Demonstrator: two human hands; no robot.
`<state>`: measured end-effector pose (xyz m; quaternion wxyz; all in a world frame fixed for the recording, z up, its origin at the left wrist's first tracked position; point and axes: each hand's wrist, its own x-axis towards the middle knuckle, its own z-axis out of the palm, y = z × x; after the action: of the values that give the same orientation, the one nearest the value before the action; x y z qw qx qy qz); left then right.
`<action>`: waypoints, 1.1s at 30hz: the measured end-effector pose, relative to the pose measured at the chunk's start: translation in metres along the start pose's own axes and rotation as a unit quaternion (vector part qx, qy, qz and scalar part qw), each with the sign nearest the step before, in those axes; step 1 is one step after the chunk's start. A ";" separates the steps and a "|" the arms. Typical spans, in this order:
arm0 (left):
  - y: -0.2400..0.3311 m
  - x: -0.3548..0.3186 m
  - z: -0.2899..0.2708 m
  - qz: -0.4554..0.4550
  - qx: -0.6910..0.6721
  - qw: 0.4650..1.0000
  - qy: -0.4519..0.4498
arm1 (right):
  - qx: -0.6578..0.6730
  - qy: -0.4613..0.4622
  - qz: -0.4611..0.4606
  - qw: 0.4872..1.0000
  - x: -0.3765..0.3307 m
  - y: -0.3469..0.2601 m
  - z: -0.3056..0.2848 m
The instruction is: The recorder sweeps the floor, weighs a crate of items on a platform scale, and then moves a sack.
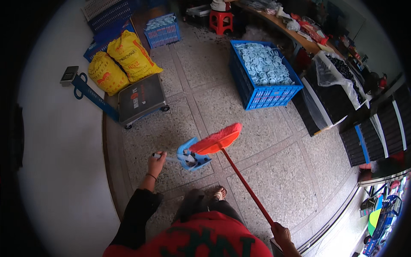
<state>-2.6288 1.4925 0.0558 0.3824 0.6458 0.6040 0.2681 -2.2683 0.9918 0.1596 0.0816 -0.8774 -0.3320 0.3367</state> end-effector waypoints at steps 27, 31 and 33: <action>0.353 0.228 0.505 0.184 0.048 0.925 -0.328 | 0.136 0.067 0.305 0.940 0.145 0.012 -0.124; 0.400 0.241 0.597 0.211 0.020 0.911 -0.354 | 0.180 0.071 0.330 0.924 0.194 0.037 -0.165; 0.428 0.239 0.644 0.226 0.011 0.915 -0.334 | 0.168 0.081 0.330 0.925 0.222 0.068 -0.185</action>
<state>-1.8321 1.6282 0.0152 0.4838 0.8212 0.2822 0.1094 -1.9903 1.0955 0.1563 0.1387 -0.9348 0.0459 0.3236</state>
